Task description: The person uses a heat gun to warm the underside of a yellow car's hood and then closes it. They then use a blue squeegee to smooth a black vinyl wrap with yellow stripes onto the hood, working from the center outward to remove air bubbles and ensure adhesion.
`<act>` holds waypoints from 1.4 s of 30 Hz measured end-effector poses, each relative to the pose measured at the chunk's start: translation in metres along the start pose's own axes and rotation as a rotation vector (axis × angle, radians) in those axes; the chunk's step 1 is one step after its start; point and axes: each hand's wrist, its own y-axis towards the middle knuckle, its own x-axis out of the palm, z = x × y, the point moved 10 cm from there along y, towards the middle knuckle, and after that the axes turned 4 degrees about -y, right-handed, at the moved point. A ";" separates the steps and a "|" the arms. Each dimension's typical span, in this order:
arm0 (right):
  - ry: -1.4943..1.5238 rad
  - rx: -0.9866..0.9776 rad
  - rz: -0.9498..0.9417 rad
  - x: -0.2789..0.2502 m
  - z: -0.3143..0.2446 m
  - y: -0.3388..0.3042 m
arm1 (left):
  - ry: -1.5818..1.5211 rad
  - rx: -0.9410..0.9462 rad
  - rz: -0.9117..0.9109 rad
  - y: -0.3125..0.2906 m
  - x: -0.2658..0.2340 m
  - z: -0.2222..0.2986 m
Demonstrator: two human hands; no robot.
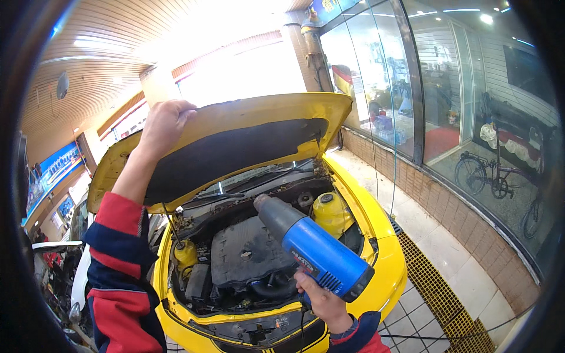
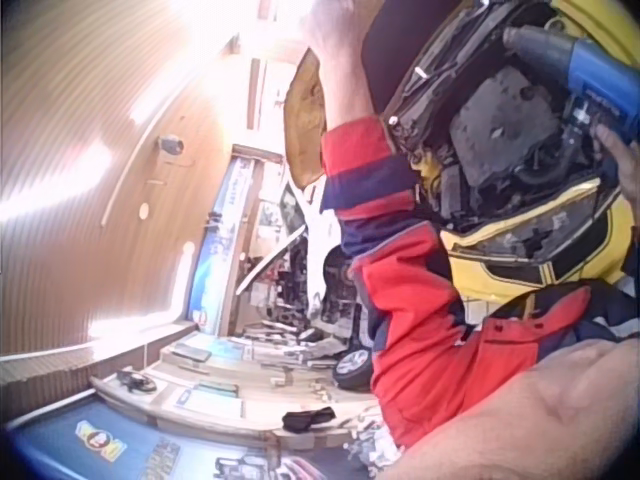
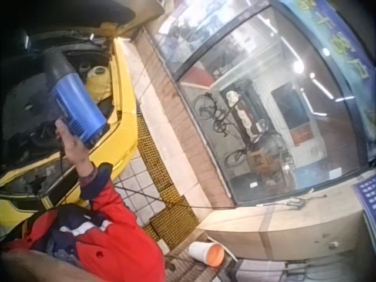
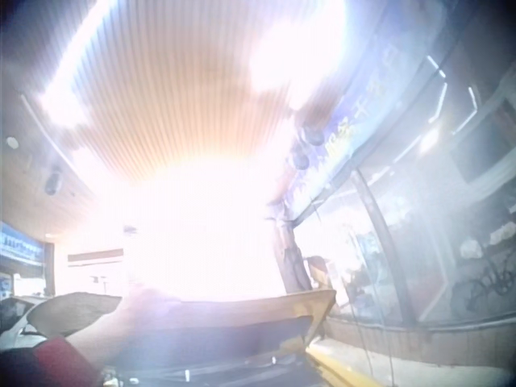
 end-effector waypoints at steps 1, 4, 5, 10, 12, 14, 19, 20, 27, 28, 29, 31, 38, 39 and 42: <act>-0.027 -0.012 -0.018 -0.001 -0.002 0.000 | 0.002 0.001 0.030 0.002 0.006 0.000; -0.057 0.005 -0.017 -0.012 -0.004 -0.001 | 0.052 0.027 0.138 -0.005 0.009 0.001; -0.052 -0.004 -0.012 -0.016 -0.006 -0.001 | 0.068 0.020 0.151 -0.008 0.009 0.002; -0.098 -0.022 0.045 -0.042 -0.012 -0.002 | 0.151 0.013 0.097 0.008 0.021 0.028; -0.097 -0.033 0.050 -0.048 -0.012 -0.003 | 0.142 -0.001 0.074 0.025 0.044 0.043; -0.119 -0.009 0.050 -0.054 -0.007 -0.003 | 0.084 -0.102 -0.137 0.048 0.086 0.037; -0.175 0.172 0.204 -0.084 0.023 -0.010 | 0.365 -0.044 -0.009 0.050 0.116 0.041; -0.234 0.078 0.128 -0.079 0.015 -0.008 | 0.280 0.016 0.168 0.048 0.102 0.048; -0.378 -0.012 0.074 -0.059 0.006 -0.005 | 0.133 -0.099 0.107 0.055 0.103 0.045; -0.388 -0.008 0.045 -0.050 0.006 -0.004 | 0.155 -0.085 0.117 0.055 0.099 0.048; -0.314 0.006 0.073 -0.048 0.007 -0.005 | 0.189 -0.090 0.087 0.054 0.099 0.050; -0.179 0.061 0.159 -0.046 0.016 -0.014 | 0.208 -0.036 0.090 0.047 0.084 0.058; -0.139 0.035 0.124 -0.074 0.023 -0.035 | -0.392 0.071 0.482 -0.152 -0.017 0.054; -0.105 0.037 0.125 -0.081 0.027 -0.038 | -0.472 -0.033 0.463 -0.214 -0.003 0.037; -0.106 0.079 0.191 -0.102 0.037 -0.044 | -0.502 -0.628 -0.034 -0.430 0.083 0.033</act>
